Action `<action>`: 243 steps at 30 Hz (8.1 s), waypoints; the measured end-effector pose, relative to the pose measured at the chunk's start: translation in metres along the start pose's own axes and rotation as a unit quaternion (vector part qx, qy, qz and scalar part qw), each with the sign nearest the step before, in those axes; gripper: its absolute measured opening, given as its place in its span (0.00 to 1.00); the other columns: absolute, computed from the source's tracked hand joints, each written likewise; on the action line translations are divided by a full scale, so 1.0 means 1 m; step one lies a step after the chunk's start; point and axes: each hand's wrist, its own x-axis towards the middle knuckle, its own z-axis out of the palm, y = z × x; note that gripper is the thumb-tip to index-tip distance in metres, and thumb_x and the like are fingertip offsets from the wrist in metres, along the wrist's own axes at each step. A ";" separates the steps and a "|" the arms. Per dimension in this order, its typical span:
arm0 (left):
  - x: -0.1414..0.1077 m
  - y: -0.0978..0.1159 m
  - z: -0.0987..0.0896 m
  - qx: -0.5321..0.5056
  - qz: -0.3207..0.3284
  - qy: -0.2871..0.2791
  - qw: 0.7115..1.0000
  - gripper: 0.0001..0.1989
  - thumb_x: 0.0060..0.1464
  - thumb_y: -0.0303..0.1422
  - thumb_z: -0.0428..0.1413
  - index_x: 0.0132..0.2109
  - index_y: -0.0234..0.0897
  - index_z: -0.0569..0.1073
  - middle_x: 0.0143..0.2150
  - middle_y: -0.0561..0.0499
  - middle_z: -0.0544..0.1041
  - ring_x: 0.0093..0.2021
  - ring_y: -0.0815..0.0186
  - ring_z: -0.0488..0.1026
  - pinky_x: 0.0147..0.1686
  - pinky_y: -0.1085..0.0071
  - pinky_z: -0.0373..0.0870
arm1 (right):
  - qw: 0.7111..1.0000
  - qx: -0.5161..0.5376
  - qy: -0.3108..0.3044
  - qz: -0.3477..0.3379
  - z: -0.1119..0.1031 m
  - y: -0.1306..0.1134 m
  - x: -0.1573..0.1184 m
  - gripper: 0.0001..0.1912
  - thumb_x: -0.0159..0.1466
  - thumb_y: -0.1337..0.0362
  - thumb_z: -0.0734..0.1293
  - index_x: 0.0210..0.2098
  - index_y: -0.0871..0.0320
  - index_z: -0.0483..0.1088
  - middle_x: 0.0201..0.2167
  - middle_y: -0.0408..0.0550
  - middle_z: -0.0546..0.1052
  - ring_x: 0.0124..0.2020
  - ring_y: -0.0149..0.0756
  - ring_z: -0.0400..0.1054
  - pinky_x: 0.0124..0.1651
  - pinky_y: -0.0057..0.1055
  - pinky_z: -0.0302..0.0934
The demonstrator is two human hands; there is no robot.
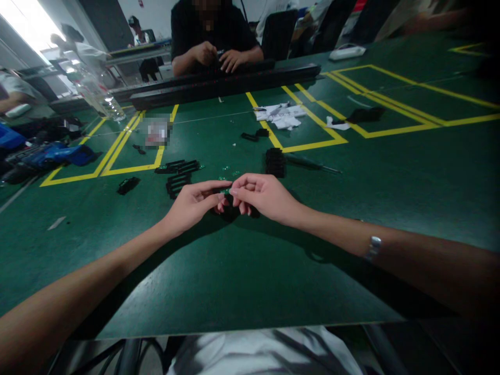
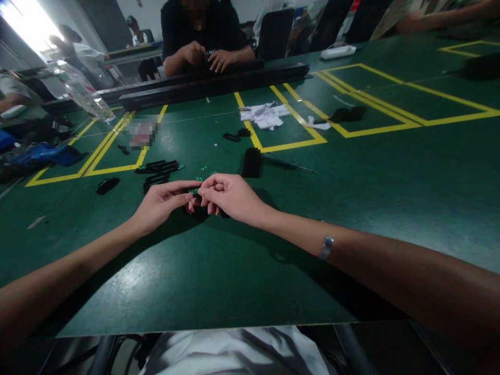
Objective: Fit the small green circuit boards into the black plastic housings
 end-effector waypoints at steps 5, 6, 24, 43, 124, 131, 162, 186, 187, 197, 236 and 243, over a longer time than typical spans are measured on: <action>0.000 0.000 -0.001 0.003 0.005 -0.010 1.000 0.18 0.58 0.30 0.60 0.55 0.35 0.78 0.33 0.50 0.79 0.31 0.69 0.75 0.36 0.72 0.74 | 1.000 0.001 -0.002 -0.004 0.000 0.001 0.000 0.09 0.65 0.61 0.69 0.36 0.61 0.71 0.25 0.43 0.77 0.21 0.26 0.69 0.21 0.22 0.61; 0.001 0.000 -0.001 0.003 0.007 -0.012 1.000 0.17 0.58 0.30 0.60 0.55 0.35 0.78 0.33 0.50 0.79 0.31 0.69 0.75 0.36 0.73 0.73 | 1.000 0.001 -0.003 -0.004 0.000 0.000 0.000 0.08 0.66 0.61 0.69 0.36 0.61 0.71 0.25 0.43 0.77 0.21 0.26 0.69 0.21 0.22 0.61; 0.001 -0.005 -0.003 -0.009 0.012 -0.021 1.000 0.17 0.59 0.30 0.60 0.55 0.37 0.78 0.33 0.50 0.78 0.31 0.69 0.73 0.36 0.72 0.72 | 1.000 -0.006 0.002 0.002 0.001 -0.002 -0.001 0.08 0.65 0.61 0.69 0.36 0.61 0.71 0.25 0.44 0.77 0.21 0.27 0.69 0.21 0.22 0.61; 0.001 -0.005 -0.002 -0.008 0.017 -0.015 1.000 0.16 0.60 0.33 0.60 0.54 0.36 0.79 0.32 0.49 0.78 0.31 0.69 0.73 0.34 0.71 0.73 | 1.000 -0.011 -0.001 0.000 0.001 -0.003 -0.001 0.08 0.66 0.61 0.69 0.36 0.61 0.70 0.26 0.44 0.77 0.21 0.27 0.70 0.21 0.22 0.61; -0.002 -0.006 -0.007 -0.080 0.024 -0.039 0.996 0.15 0.60 0.32 0.61 0.53 0.41 0.80 0.33 0.49 0.80 0.29 0.69 0.75 0.30 0.73 0.74 | 0.998 -0.010 -0.058 -0.025 -0.001 -0.001 0.000 0.13 0.66 0.55 0.70 0.36 0.60 0.71 0.28 0.42 0.73 0.26 0.28 0.68 0.25 0.23 0.64; -0.002 -0.008 -0.010 -0.050 0.017 -0.068 0.996 0.16 0.61 0.33 0.60 0.56 0.42 0.78 0.34 0.47 0.81 0.31 0.67 0.77 0.30 0.73 0.74 | 0.996 -0.018 -0.082 -0.009 -0.004 -0.004 -0.001 0.13 0.63 0.55 0.72 0.38 0.60 0.73 0.25 0.41 0.73 0.25 0.27 0.67 0.26 0.23 0.63; -0.001 -0.010 -0.011 -0.044 0.011 -0.079 0.996 0.17 0.61 0.34 0.60 0.57 0.41 0.77 0.36 0.46 0.82 0.30 0.67 0.77 0.29 0.73 0.73 | 0.996 -0.032 -0.081 0.002 -0.009 -0.005 0.000 0.14 0.63 0.55 0.72 0.35 0.62 0.73 0.21 0.41 0.73 0.23 0.27 0.67 0.24 0.23 0.60; -0.001 -0.009 -0.010 -0.037 0.011 -0.080 0.996 0.18 0.61 0.34 0.60 0.58 0.40 0.77 0.36 0.46 0.81 0.29 0.67 0.76 0.28 0.74 0.72 | 0.996 -0.028 -0.085 0.002 -0.008 -0.005 0.000 0.14 0.63 0.55 0.72 0.34 0.62 0.73 0.21 0.41 0.73 0.22 0.27 0.67 0.24 0.24 0.60; -0.001 -0.009 -0.010 -0.036 0.011 -0.080 0.996 0.18 0.62 0.34 0.59 0.58 0.40 0.77 0.35 0.46 0.81 0.29 0.67 0.76 0.28 0.74 0.72 | 0.996 -0.027 -0.085 0.004 -0.008 -0.006 0.000 0.14 0.63 0.55 0.72 0.34 0.62 0.73 0.22 0.41 0.73 0.22 0.27 0.67 0.24 0.24 0.60; -0.002 -0.005 -0.009 -0.058 0.004 -0.072 0.996 0.17 0.61 0.33 0.59 0.56 0.39 0.78 0.33 0.47 0.80 0.30 0.66 0.76 0.28 0.73 0.72 | 0.995 -0.010 -0.097 0.009 -0.010 -0.005 0.000 0.13 0.65 0.56 0.70 0.36 0.61 0.74 0.25 0.44 0.75 0.24 0.28 0.68 0.26 0.24 0.61; 0.000 -0.008 -0.011 -0.053 0.008 -0.110 0.993 0.19 0.64 0.34 0.57 0.61 0.39 0.74 0.35 0.46 0.83 0.29 0.65 0.79 0.27 0.74 0.72 | 0.996 0.024 -0.091 0.007 -0.009 -0.003 0.001 0.14 0.65 0.55 0.70 0.37 0.62 0.75 0.27 0.44 0.77 0.25 0.27 0.69 0.25 0.22 0.63; 0.000 -0.006 -0.010 -0.042 0.008 -0.114 0.993 0.19 0.64 0.34 0.57 0.60 0.40 0.74 0.36 0.46 0.83 0.29 0.65 0.80 0.27 0.75 0.72 | 0.996 0.016 -0.089 0.014 -0.010 -0.001 0.002 0.15 0.65 0.54 0.69 0.39 0.62 0.75 0.26 0.43 0.76 0.24 0.27 0.69 0.24 0.22 0.62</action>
